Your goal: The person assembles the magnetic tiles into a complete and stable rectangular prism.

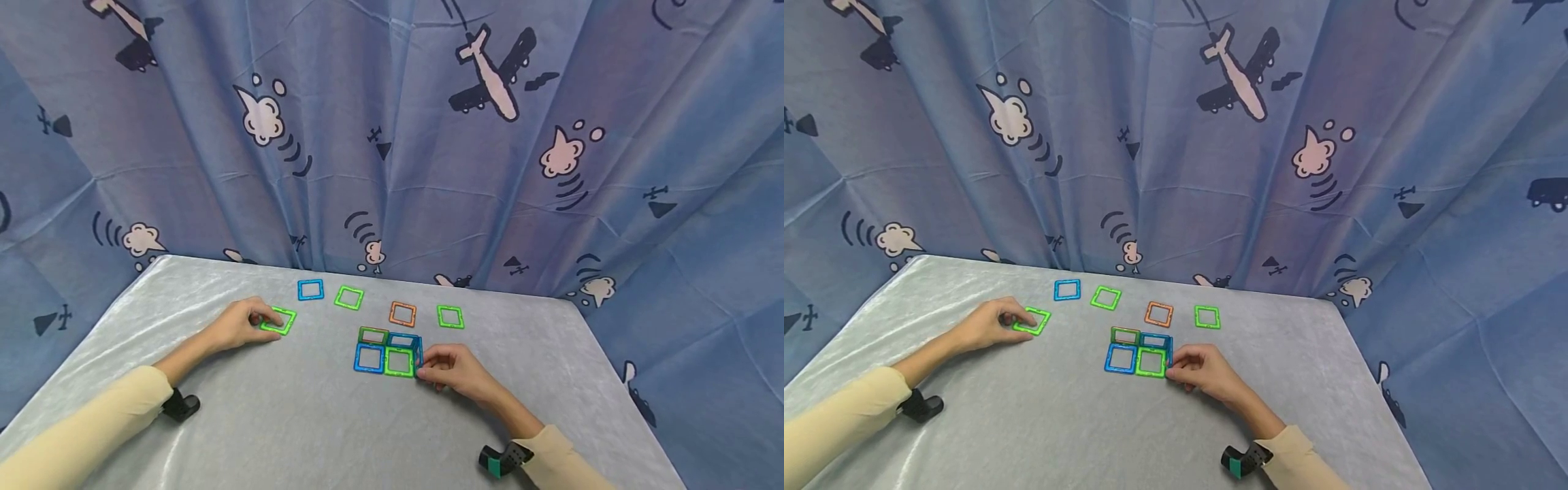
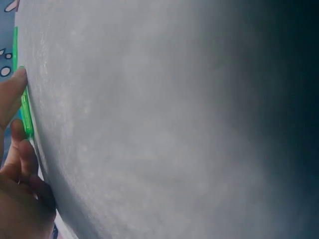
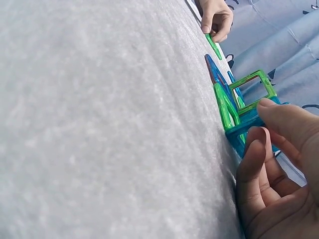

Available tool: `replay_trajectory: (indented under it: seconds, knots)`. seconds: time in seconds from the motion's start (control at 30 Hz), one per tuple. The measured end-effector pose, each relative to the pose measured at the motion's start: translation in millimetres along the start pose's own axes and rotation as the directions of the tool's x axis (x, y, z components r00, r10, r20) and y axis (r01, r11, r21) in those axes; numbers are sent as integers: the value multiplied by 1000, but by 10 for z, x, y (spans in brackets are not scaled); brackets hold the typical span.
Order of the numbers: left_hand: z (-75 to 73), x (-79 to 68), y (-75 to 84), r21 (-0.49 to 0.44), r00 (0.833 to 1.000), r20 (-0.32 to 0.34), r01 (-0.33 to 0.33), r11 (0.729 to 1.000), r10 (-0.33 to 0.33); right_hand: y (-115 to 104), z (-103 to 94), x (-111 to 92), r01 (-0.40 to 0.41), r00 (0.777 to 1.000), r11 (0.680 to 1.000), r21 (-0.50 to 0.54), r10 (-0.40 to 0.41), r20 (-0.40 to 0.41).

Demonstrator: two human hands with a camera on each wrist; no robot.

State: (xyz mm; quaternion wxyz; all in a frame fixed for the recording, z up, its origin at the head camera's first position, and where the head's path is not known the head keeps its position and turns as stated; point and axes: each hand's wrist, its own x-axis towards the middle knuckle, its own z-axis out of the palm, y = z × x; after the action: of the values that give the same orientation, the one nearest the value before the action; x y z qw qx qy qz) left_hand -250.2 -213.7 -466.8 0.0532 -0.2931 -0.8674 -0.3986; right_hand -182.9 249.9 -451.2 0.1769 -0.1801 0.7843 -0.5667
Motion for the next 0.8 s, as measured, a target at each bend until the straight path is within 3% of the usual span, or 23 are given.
replay_trajectory:
  seconds: [0.5, 0.8]
  knots:
    - [21, -21, -13, -26, 1000, 3, -13, 1000, 13, -8, -2, -6, 6, 1000, 1000, -10, -6, 5]
    - [-19, -29, 31, 4, 1000, 0, -3, 1000, 3, -9, 1, -7, 30, 999, 1000, -7, -30, 16]
